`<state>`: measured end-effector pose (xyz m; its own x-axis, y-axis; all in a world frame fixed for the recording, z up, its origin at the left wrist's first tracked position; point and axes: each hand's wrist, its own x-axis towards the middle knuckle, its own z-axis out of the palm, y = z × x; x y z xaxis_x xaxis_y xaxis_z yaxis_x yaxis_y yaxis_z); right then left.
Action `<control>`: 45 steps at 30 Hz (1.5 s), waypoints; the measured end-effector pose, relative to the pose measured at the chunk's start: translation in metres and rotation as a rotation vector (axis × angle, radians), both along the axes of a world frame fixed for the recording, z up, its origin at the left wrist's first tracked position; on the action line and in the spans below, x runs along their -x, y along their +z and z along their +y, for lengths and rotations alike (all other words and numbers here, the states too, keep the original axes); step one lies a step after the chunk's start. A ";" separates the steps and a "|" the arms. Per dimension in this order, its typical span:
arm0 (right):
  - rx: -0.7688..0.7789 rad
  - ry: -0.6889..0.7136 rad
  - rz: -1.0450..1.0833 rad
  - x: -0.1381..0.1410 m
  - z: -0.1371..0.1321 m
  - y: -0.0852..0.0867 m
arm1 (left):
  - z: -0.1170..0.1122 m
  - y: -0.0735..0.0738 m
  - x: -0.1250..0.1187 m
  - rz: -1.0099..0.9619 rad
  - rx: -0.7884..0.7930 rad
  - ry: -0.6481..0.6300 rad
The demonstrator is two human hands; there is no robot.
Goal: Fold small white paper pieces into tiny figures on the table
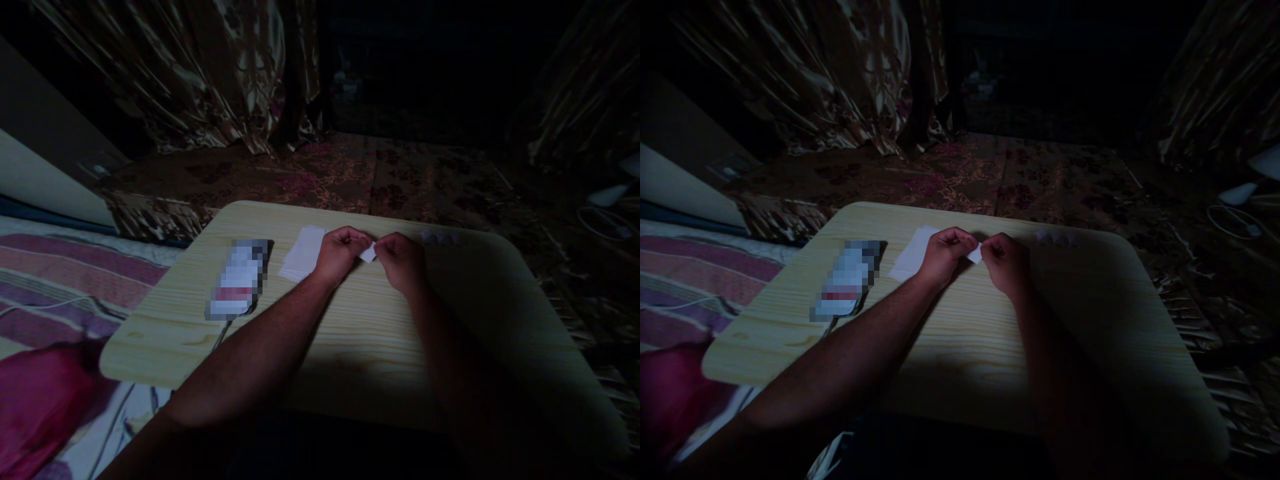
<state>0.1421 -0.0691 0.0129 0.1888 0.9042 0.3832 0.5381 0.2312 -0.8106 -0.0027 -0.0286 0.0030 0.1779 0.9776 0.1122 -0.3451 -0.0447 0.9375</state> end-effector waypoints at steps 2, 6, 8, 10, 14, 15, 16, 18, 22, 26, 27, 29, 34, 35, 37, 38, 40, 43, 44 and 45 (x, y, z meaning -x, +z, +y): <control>-0.002 0.004 -0.003 0.000 0.000 0.000 | 0.000 0.001 0.000 -0.017 0.012 -0.007; 0.003 0.025 0.001 0.000 -0.001 0.000 | -0.001 0.004 0.000 -0.060 0.037 -0.016; 0.009 0.029 -0.005 0.001 -0.001 0.000 | -0.001 0.005 0.000 -0.075 0.049 -0.016; 0.010 0.024 -0.002 0.001 0.000 0.000 | -0.001 0.006 0.000 -0.083 0.058 -0.020; 0.011 0.013 -0.011 0.001 0.000 0.000 | 0.000 0.005 0.000 -0.073 0.042 -0.013; 0.011 0.011 -0.009 0.001 0.000 0.000 | 0.000 0.004 -0.001 -0.068 0.034 -0.009; 0.011 0.010 -0.002 0.000 0.001 0.000 | 0.000 0.003 -0.001 -0.059 0.027 -0.006; 0.010 0.006 0.024 -0.001 0.002 -0.001 | -0.001 0.001 -0.001 -0.027 0.021 -0.007; -0.002 -0.020 0.082 -0.003 0.004 -0.003 | -0.001 0.000 -0.002 0.094 0.019 -0.050; 0.006 -0.030 0.109 -0.004 0.005 -0.003 | -0.002 0.000 -0.002 0.190 -0.025 -0.054; 0.008 -0.032 0.111 -0.004 0.005 -0.003 | -0.002 0.001 -0.002 0.200 -0.030 -0.050; 0.013 -0.029 0.121 -0.004 0.005 -0.002 | -0.002 0.001 -0.002 0.201 -0.024 -0.044; 0.043 0.010 0.094 -0.004 0.005 -0.004 | 0.000 -0.002 -0.002 0.108 0.044 -0.020; 0.047 0.020 0.086 -0.003 0.005 -0.005 | 0.001 -0.002 -0.002 0.087 0.048 -0.017; 0.053 0.030 0.087 -0.003 0.005 -0.006 | 0.002 -0.004 -0.002 0.069 0.049 -0.020; 0.055 0.030 0.096 -0.003 0.006 -0.006 | 0.002 -0.004 -0.002 0.073 0.049 -0.027; 0.058 0.019 0.132 -0.003 0.006 -0.005 | 0.002 -0.005 -0.001 0.092 0.044 -0.054; 0.055 -0.006 0.180 -0.005 0.007 -0.003 | 0.002 -0.006 -0.002 0.123 0.028 -0.108; 0.056 -0.008 0.185 -0.006 0.007 -0.002 | 0.002 -0.006 -0.002 0.130 0.025 -0.118; 0.058 -0.010 0.187 -0.006 0.008 -0.002 | 0.002 -0.007 -0.002 0.135 0.024 -0.121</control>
<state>0.1483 -0.0615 0.0110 0.2611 0.9215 0.2876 0.3790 0.1761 -0.9085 -0.0008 -0.0262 -0.0036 0.3065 0.9502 0.0556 -0.2172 0.0129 0.9761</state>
